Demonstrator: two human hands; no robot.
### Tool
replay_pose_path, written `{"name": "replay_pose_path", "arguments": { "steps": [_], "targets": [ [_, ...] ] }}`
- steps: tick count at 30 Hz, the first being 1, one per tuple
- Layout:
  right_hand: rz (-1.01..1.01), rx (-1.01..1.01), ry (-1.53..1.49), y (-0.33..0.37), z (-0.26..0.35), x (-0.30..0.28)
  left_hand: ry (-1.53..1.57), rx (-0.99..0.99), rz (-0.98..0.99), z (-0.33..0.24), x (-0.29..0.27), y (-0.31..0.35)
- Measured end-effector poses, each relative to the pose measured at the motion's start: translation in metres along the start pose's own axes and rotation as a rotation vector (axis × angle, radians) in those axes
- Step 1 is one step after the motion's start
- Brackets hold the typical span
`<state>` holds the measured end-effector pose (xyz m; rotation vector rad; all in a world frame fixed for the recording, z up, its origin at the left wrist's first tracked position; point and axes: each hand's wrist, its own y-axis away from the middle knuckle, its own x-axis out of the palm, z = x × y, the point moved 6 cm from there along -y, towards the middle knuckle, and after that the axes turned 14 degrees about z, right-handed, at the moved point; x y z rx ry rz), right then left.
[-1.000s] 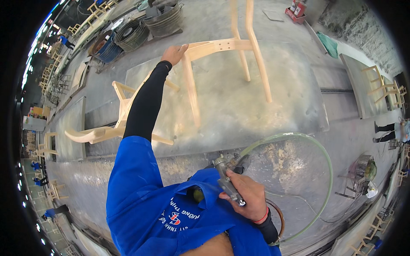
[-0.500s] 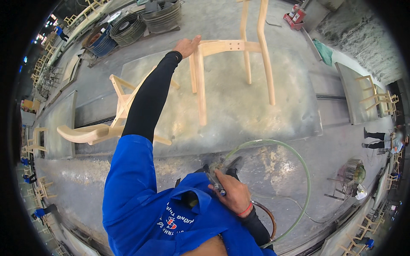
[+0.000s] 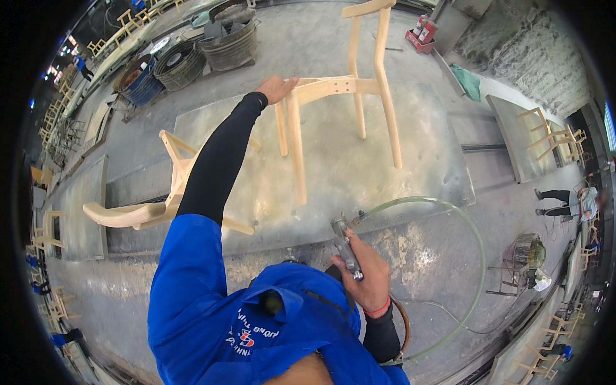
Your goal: The person uses a spray gun to apply a light-colored finish to wooden chair frames on a factory floor. They hold each chair with one hand and spray with the other, rotating the chair to cover all sides before setting it down and picking up the next one.
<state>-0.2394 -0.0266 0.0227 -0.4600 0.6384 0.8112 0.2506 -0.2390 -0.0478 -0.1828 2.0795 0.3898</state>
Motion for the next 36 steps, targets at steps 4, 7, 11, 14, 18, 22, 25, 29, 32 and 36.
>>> {"name": "replay_pose_path", "arguments": {
  "steps": [4, 7, 11, 14, 18, 22, 25, 29, 32, 36],
  "targets": [
    [0.062, 0.139, -0.064, 0.000, -0.069, 0.029, -0.112, 0.134, 0.012, -0.010, 0.004, 0.010],
    [0.049, 0.242, -0.097, 0.001, -0.125, 0.048, -0.245, 0.141, -0.013, -0.014, 0.011, 0.018],
    [-0.006, 0.305, -0.138, -0.018, -0.194, 0.077, -0.390, 0.089, 0.052, -0.009, 0.014, 0.029],
    [-0.064, 0.293, -0.254, -0.045, -0.232, 0.099, -0.506, 0.090, 0.053, -0.011, 0.020, 0.038],
    [-0.055, 0.249, -0.459, -0.098, -0.236, 0.121, -0.589, 0.041, 0.084, -0.010, 0.021, 0.053],
    [-0.043, 0.150, -0.616, -0.153, -0.208, 0.096, -0.684, 0.122, 0.154, -0.018, 0.015, 0.053],
    [-0.135, 0.073, -0.795, -0.184, -0.179, 0.074, -0.682, 0.127, 0.192, -0.025, 0.011, 0.058],
    [-0.207, -0.018, -0.927, -0.218, -0.165, 0.071, -0.656, 0.091, 0.218, -0.034, 0.008, 0.065],
    [-0.149, 0.045, -0.840, -0.231, -0.183, 0.091, -0.673, 0.168, 0.217, -0.044, 0.007, 0.069],
    [-0.068, 0.217, -0.551, -0.226, -0.220, 0.129, -0.648, 0.162, 0.230, -0.048, 0.012, 0.074]
  ]
}}
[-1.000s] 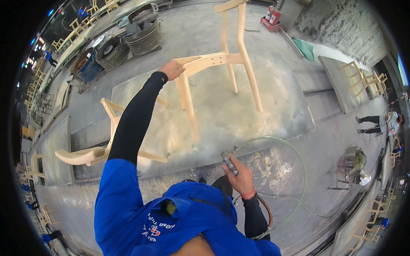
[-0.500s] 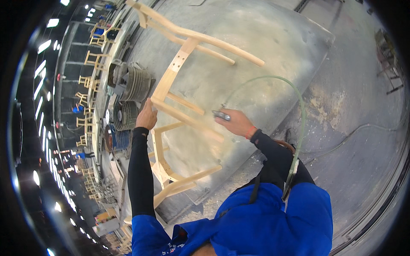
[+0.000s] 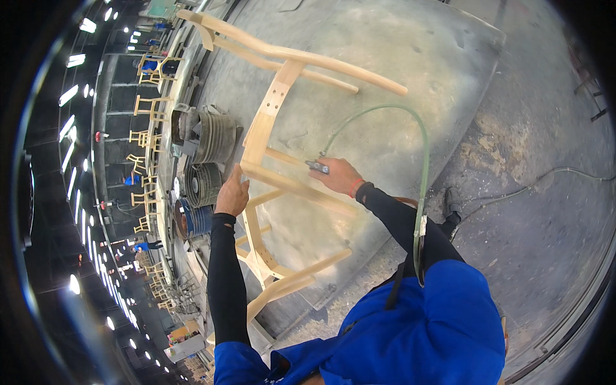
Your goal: The person uses a spray gun to apply a light-colored finish to wooden chair frames on a factory floor. They hold each chair with one hand and spray with the other, rotating the chair to cover all sides before setting it down and picking up the next one.
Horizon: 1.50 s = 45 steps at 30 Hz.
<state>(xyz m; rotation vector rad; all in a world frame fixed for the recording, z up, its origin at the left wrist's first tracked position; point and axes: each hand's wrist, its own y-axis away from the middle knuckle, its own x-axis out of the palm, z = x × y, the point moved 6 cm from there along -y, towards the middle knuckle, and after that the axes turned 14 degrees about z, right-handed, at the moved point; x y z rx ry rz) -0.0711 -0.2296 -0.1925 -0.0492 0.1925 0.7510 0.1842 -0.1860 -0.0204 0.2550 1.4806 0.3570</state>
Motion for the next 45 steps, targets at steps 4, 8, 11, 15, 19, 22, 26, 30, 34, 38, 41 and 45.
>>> {"name": "replay_pose_path", "arguments": {
  "steps": [4, 8, 11, 15, 19, 22, 26, 30, 34, 38, 41, 45],
  "targets": [
    [0.014, 0.090, 0.068, 0.018, -0.046, 0.001, -0.006, 0.029, -0.034, -0.009, 0.000, -0.001],
    [-0.040, 0.016, 0.126, 0.032, -0.046, -0.010, 0.006, 0.015, -0.007, -0.012, 0.001, -0.003],
    [-0.092, -0.037, 0.056, 0.039, -0.018, -0.027, -0.019, 0.011, -0.006, -0.015, 0.000, -0.005],
    [-0.125, -0.129, -0.265, 0.053, 0.032, -0.053, -0.054, -0.003, -0.018, -0.018, 0.000, -0.006],
    [-0.141, -0.171, -0.289, 0.074, 0.069, -0.077, -0.042, -0.041, -0.020, -0.017, 0.000, -0.009],
    [-0.217, -0.208, -0.154, 0.102, 0.080, -0.094, -0.021, -0.027, -0.045, -0.017, -0.001, -0.014],
    [-0.229, -0.113, -0.087, 0.147, 0.078, -0.103, 0.061, -0.052, -0.036, -0.011, 0.005, -0.020],
    [-0.235, -0.081, 0.071, 0.199, 0.090, -0.101, 0.244, 0.026, -0.265, -0.008, 0.013, -0.018],
    [-0.194, -0.010, 0.070, 0.239, 0.107, -0.094, 0.541, -0.011, -0.673, -0.022, 0.044, -0.007],
    [-0.186, -0.019, -0.010, 0.244, 0.140, -0.095, 0.965, -0.003, -0.901, -0.059, 0.075, -0.011],
    [-0.192, -0.128, 0.006, 0.229, 0.180, -0.085, 1.051, -0.044, -0.944, -0.097, 0.094, -0.004],
    [-0.120, -0.208, 0.206, 0.180, 0.231, -0.054, 1.173, -0.039, -0.832, -0.125, 0.114, 0.000]
  ]
}}
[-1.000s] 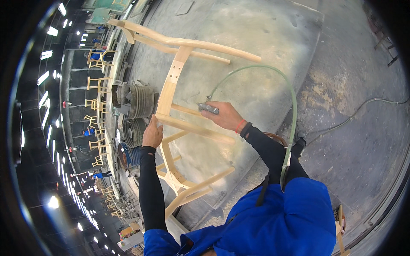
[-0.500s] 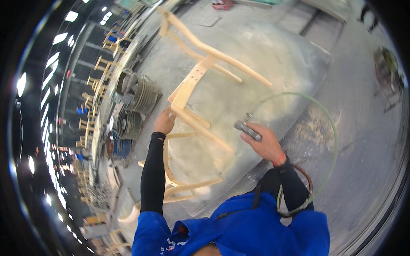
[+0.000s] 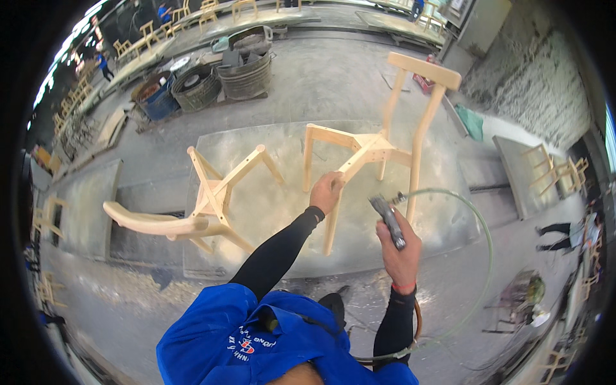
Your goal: The person uses a spray gun to apply a light-colored finish to wooden chair frames on a factory floor. They hold each chair with one hand and spray with the other, rotating the chair to cover all sides before setting it down and picking up the next one.
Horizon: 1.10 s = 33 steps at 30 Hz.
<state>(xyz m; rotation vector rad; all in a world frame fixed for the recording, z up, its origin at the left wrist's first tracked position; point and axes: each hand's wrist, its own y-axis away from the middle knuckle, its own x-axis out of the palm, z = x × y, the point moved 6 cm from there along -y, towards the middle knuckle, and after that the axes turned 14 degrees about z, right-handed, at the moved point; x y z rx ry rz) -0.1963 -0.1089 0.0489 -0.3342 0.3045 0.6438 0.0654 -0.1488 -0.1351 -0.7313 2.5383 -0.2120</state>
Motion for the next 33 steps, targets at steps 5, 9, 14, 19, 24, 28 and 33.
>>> {"name": "replay_pose_path", "arguments": {
  "steps": [5, 9, 14, 19, 24, 28, 33],
  "targets": [
    [0.176, -0.103, 0.214, -0.066, 0.025, 0.064, 0.009, -0.005, 0.073, 0.000, 0.015, 0.010],
    [0.350, 0.007, 0.278, -0.094, 0.012, 0.101, -0.015, -0.073, 0.183, 0.001, 0.022, 0.008],
    [0.167, -0.171, 0.417, -0.084, 0.036, 0.109, -0.048, 0.014, 0.153, -0.003, 0.015, 0.005],
    [0.161, -0.138, 0.394, -0.071, 0.054, 0.105, -0.006, 0.007, 0.136, 0.000, 0.016, 0.003],
    [0.096, -0.041, 0.434, -0.069, 0.036, 0.092, 0.004, 0.016, 0.173, 0.002, 0.020, -0.001],
    [-0.038, -0.014, 0.541, -0.047, 0.029, 0.056, 0.041, 0.037, 0.155, 0.006, 0.024, -0.005],
    [-0.076, 0.098, 0.521, 0.001, 0.023, 0.015, 0.063, 0.024, 0.184, 0.012, 0.029, -0.010]
  ]
}}
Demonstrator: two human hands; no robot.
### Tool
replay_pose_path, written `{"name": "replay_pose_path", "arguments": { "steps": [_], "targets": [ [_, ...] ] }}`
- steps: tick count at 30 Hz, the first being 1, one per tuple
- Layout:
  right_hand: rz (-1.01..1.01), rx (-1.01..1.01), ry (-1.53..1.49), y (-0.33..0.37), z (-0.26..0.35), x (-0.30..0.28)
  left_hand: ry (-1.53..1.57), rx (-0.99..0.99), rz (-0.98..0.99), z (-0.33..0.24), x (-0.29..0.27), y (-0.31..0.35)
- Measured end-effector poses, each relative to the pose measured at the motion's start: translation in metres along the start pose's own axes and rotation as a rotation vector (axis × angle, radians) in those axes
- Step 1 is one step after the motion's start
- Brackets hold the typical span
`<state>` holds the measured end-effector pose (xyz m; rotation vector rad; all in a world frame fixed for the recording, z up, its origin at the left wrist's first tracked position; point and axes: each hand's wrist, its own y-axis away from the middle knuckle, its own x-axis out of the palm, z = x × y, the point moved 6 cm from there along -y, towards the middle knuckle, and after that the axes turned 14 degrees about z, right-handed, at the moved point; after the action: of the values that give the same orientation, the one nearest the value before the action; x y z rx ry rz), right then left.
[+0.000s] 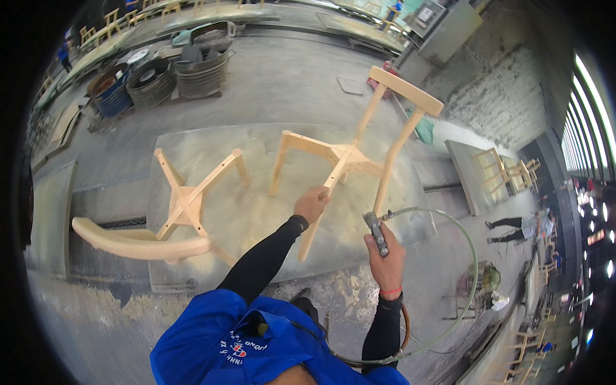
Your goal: The person uses a spray gun to apply a light-colored finish to wooden chair frames on a factory floor. They hold each chair with one hand and spray with the other, rotating the chair to cover all sides before setting it down and picking up the next one.
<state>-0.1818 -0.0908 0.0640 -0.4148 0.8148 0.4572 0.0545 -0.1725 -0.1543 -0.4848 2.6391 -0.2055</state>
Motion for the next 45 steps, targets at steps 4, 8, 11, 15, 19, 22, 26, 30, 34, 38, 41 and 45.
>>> {"name": "replay_pose_path", "arguments": {
  "steps": [4, 8, 11, 15, 19, 22, 26, 30, 34, 38, 41, 45],
  "targets": [
    [0.016, 0.110, 0.079, 0.046, -0.028, -0.016, 0.030, -0.129, 0.081, 0.001, 0.010, -0.007],
    [0.025, 0.225, 0.098, 0.089, -0.066, -0.022, 0.128, -0.155, 0.086, 0.001, 0.032, -0.007],
    [0.012, 0.293, 0.119, 0.113, -0.094, -0.024, 0.204, -0.123, 0.085, 0.010, 0.057, 0.006],
    [0.002, 0.432, 0.000, 0.136, -0.143, -0.028, 0.264, -0.052, 0.113, 0.033, 0.097, 0.045],
    [-0.072, 0.420, 0.008, 0.150, -0.181, -0.044, 0.131, -0.036, 0.241, 0.077, 0.107, 0.076],
    [-0.132, 0.437, 0.013, 0.160, -0.206, -0.060, -0.066, -0.129, 0.171, 0.133, 0.070, 0.038],
    [-0.164, 0.453, -0.068, 0.167, -0.228, -0.072, -0.306, -0.270, -0.281, 0.158, -0.011, -0.069],
    [-0.188, 0.498, -0.179, 0.162, -0.249, -0.076, -0.215, 0.008, -0.072, 0.053, -0.025, -0.157],
    [-0.167, 0.443, -0.212, 0.145, -0.269, -0.076, 0.287, 0.046, 0.142, -0.108, 0.005, -0.179],
    [-0.126, 0.363, -0.223, 0.128, -0.287, -0.079, -0.203, 0.232, 0.397, -0.251, 0.075, -0.197],
    [-0.131, 0.282, -0.219, 0.116, -0.295, -0.081, -0.242, 0.278, 0.342, -0.292, 0.130, -0.198],
    [-0.131, 0.257, -0.253, 0.113, -0.306, -0.081, -0.148, 0.214, 0.461, -0.287, 0.132, -0.185]
  ]
}}
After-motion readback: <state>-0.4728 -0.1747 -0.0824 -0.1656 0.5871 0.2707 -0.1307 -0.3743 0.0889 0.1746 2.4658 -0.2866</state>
